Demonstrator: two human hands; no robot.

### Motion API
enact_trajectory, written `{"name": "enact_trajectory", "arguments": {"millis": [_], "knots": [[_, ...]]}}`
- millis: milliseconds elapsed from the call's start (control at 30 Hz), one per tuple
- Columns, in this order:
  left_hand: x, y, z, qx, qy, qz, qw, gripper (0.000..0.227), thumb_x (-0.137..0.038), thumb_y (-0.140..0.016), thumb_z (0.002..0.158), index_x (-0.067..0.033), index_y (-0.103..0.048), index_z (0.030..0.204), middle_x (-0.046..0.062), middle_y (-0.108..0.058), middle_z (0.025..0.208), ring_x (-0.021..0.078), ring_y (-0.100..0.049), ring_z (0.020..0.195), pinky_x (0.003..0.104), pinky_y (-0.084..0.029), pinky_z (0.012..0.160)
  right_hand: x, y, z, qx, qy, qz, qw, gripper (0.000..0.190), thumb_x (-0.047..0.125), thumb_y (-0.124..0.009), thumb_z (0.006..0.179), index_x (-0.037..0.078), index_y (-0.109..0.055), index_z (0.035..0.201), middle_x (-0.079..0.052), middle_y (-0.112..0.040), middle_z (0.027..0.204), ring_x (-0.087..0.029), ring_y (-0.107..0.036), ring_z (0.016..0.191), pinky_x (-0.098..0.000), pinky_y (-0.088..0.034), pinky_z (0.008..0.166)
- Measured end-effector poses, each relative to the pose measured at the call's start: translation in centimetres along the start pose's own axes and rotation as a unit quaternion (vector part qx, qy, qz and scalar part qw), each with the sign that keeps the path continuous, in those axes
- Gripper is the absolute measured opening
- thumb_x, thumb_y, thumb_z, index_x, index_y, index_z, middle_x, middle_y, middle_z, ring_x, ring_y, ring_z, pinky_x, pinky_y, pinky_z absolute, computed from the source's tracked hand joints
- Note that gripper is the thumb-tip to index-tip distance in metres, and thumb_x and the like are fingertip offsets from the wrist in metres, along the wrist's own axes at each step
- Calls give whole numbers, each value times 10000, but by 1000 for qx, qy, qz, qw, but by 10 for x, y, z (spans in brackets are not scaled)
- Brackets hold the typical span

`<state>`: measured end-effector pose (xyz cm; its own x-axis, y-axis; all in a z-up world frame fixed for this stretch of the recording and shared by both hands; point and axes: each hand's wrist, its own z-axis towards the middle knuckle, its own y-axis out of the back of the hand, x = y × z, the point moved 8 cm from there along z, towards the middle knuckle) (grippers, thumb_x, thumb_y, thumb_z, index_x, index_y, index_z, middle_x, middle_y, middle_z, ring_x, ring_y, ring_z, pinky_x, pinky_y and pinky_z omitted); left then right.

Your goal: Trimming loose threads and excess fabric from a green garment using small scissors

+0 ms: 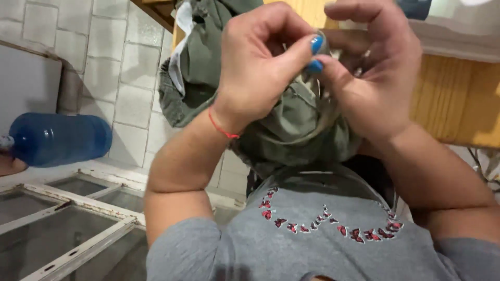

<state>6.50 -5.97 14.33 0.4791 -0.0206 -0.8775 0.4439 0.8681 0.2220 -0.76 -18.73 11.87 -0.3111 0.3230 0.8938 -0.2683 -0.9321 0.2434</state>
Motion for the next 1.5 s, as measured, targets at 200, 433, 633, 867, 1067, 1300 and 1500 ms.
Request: {"name": "enact_trajectory", "arguments": {"millis": [200,433,633,867,1067,1300,1500], "knots": [[94,-16,-29,-88,127,-105,982,179,-77,-742,870,-119,-620,745,-41,-602,705,27,-531,672,203,-498,601,-23,-5,-13,-15,47,-208,977,149,171,-748,1033,25,-718,1041,-103,-664,936,-229,-587,832,-364,-461,750],[92,-39,-32,-39,145,-144,978,139,-105,-714,888,-118,-637,773,-47,-625,722,21,-529,675,194,-473,604,-61,10,-22,10,-184,-126,975,46,46,-776,940,70,-750,910,3,-689,787,-42,-536,719,-224,-429,627],[69,-37,-37,-2,101,-57,993,42,-101,-668,915,-117,-701,894,-43,-701,833,53,-613,774,228,-524,735,-78,19,-37,-22,-252,-96,963,114,139,-799,1030,41,-744,1006,-25,-704,849,-42,-583,747,-207,-438,608],[58,-36,-30,58,36,-90,994,116,-192,-566,984,-108,-618,922,-17,-619,877,116,-580,831,264,-473,776,-96,27,-52,-12,-179,-71,981,118,17,-802,1115,-12,-717,1039,-45,-613,846,-74,-488,771,-232,-355,655],[71,-53,-31,177,28,-263,948,272,-382,-538,1037,-116,-568,990,-37,-510,923,79,-455,803,248,-382,730,-117,22,-56,12,-250,121,961,132,209,-725,998,126,-624,1021,28,-623,887,-20,-529,731,-191,-408,656],[85,-53,-40,117,80,-256,956,192,-289,-648,994,-98,-664,984,-21,-639,930,79,-571,862,235,-477,806,-114,30,-54,48,-281,1,958,52,86,-651,1015,109,-614,1044,27,-578,875,-37,-490,739,-206,-371,619],[68,-41,-43,48,47,-122,990,113,-167,-639,985,-76,-693,943,51,-706,964,161,-673,927,299,-542,904,-23,30,-49,49,-85,-232,968,398,132,-641,1218,-130,-428,1428,-223,-485,1097,-268,-478,844,-377,-396,768]]}}
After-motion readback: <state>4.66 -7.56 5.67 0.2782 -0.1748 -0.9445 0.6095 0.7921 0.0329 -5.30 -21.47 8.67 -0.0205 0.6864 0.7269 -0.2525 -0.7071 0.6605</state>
